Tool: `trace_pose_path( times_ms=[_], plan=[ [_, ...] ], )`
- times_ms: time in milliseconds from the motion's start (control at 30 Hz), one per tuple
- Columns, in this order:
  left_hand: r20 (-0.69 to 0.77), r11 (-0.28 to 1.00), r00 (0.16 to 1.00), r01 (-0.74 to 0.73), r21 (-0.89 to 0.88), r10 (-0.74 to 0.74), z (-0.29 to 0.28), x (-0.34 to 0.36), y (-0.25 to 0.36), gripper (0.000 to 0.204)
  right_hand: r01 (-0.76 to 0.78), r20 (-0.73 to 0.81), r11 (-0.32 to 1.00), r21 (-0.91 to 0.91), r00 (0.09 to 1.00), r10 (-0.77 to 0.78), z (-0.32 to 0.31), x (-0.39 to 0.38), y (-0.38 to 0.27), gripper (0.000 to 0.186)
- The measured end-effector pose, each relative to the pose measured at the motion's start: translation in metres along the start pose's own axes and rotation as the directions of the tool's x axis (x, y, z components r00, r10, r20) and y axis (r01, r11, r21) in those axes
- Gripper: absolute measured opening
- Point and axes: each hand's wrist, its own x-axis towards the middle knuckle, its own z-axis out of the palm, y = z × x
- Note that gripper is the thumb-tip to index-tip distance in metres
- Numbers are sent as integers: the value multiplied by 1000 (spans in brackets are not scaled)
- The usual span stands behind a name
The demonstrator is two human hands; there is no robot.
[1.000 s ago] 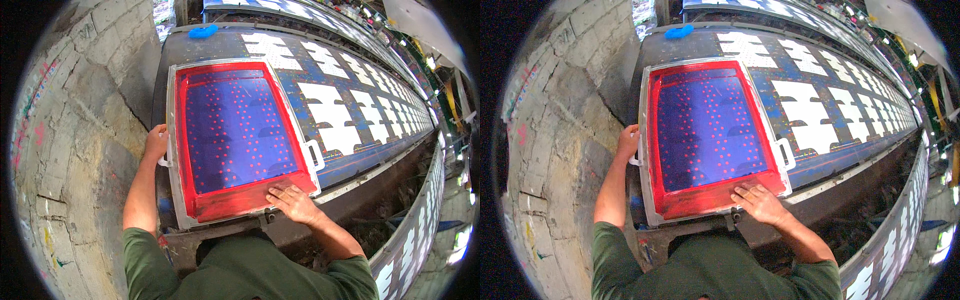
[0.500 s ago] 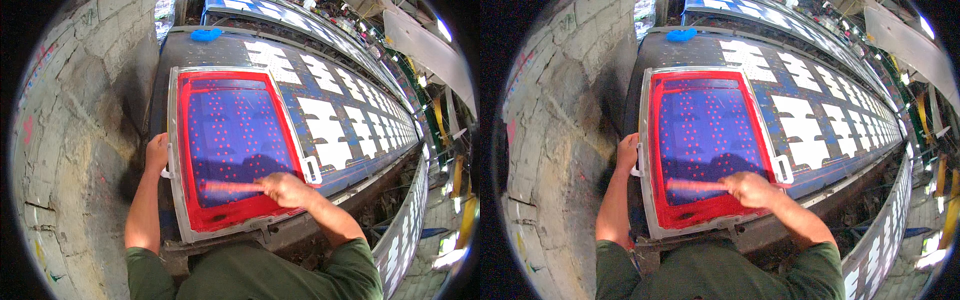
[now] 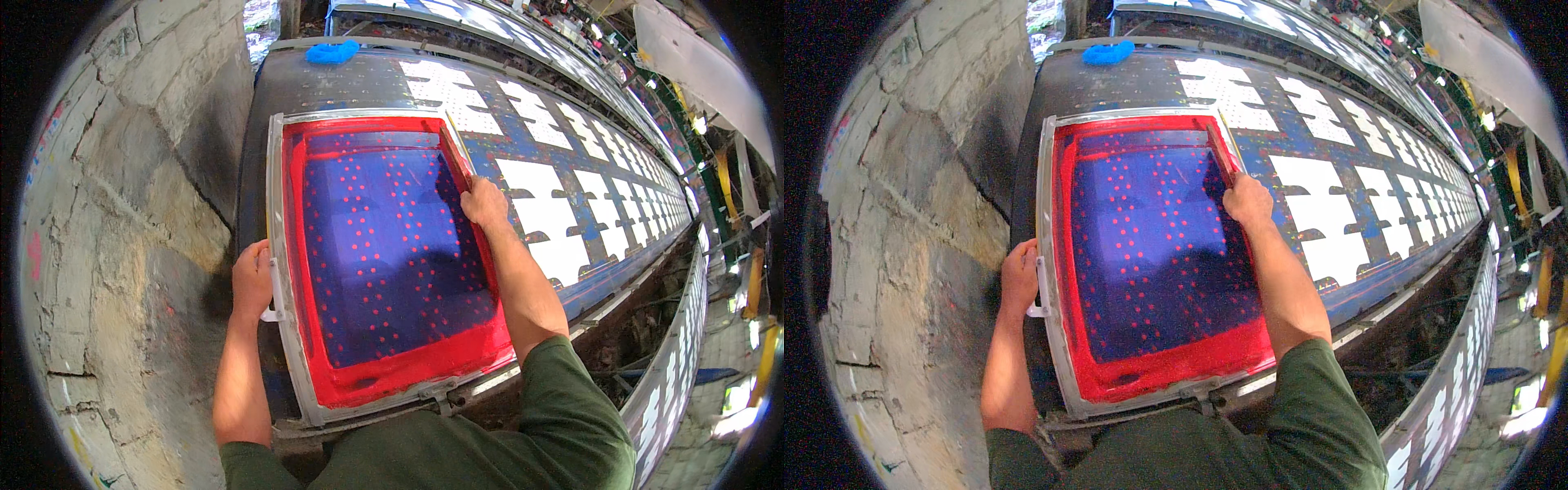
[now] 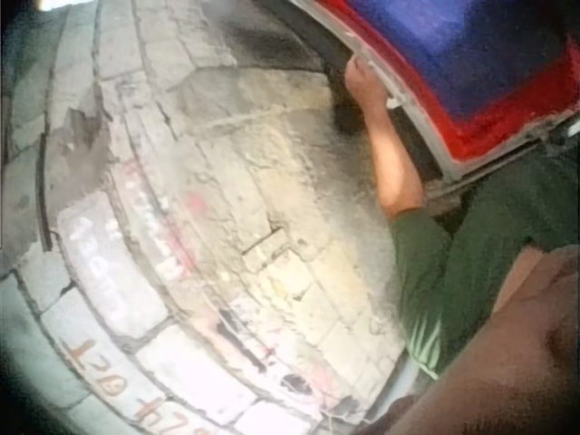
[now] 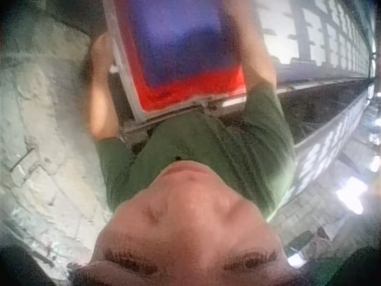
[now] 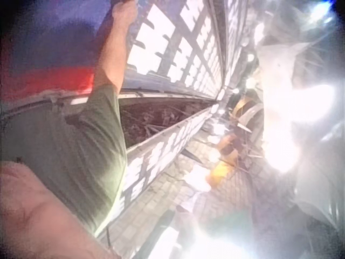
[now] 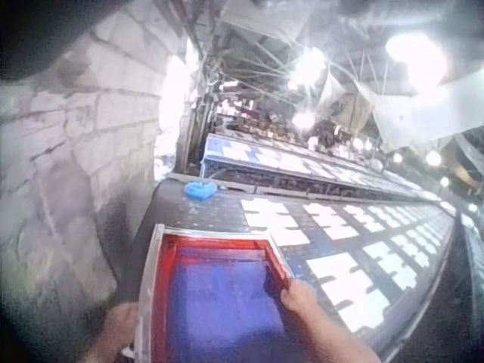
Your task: The person aligns a screen printing frame over white fabric pieces laid out on a table and uses a squeegee to pull red ink across the mesh, imprinting a dotted pattern. The person repeats this process on multiple fabric pieces along the table.
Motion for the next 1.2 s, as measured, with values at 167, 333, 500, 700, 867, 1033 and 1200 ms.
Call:
trace_pose_path(
  times_ms=[167,333,500,700,867,1033,1200],
  plan=[
    [-3,997,997,-72,31,72,1,0,-1,30,34,2,998,-58,999,-34,16,3,-6,35],
    [-10,995,996,-94,39,94,0,1,1,31,146,38,989,-23,989,-145,13,-9,-15,33],
    [2,994,995,-100,32,100,-1,0,1,32,3,60,1000,-23,998,-1,6,-2,-19,38],
    [-6,994,995,-96,44,96,0,0,-3,32,-2,64,986,-166,998,12,27,1,-37,34],
    [0,997,997,-72,33,72,1,0,-4,32,175,61,970,-170,984,-167,36,-7,-42,34],
    [15,998,999,-46,31,45,0,3,-6,32,304,41,941,-150,953,-301,39,-23,-49,32],
    [4,1000,1000,-2,4,2,2,5,-2,33,476,52,880,2,878,-475,23,-59,-55,34]
  ],
)
